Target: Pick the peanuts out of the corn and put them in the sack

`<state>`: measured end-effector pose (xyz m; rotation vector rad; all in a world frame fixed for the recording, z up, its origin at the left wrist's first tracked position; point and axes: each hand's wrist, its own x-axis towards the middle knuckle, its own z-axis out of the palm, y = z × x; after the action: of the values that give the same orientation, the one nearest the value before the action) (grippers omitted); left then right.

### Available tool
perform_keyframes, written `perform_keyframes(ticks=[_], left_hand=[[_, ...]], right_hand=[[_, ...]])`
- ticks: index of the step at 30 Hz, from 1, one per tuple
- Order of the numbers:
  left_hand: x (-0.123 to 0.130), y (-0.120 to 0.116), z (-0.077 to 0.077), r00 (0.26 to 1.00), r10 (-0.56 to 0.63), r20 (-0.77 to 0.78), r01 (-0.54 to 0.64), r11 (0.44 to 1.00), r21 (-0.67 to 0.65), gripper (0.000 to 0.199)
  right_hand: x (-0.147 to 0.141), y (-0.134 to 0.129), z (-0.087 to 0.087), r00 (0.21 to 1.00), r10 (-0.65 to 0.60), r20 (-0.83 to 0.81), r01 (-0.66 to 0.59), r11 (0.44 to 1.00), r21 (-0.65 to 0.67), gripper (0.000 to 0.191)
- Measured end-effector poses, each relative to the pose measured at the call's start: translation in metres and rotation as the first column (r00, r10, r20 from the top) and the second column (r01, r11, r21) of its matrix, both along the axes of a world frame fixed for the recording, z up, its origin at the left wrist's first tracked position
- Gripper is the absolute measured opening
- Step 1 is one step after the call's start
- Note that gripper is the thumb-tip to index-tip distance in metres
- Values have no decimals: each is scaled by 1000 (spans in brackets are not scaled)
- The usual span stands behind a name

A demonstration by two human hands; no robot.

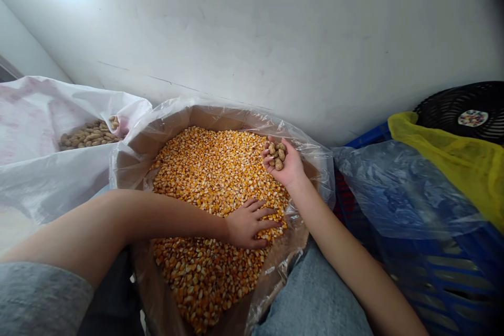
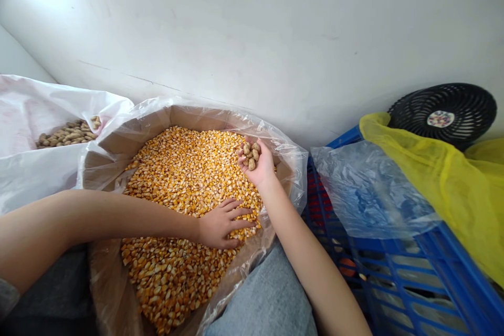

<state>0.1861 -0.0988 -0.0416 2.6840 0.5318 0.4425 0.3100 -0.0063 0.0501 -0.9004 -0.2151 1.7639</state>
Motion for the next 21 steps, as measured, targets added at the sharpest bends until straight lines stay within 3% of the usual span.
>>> perform_keyframes(ticks=[21], left_hand=[[0, 0, -1, 1000, 3, -10, -2, 1000, 19, 49]], right_hand=[[1, 0, -1, 1000, 4, -9, -3, 1000, 6, 22]])
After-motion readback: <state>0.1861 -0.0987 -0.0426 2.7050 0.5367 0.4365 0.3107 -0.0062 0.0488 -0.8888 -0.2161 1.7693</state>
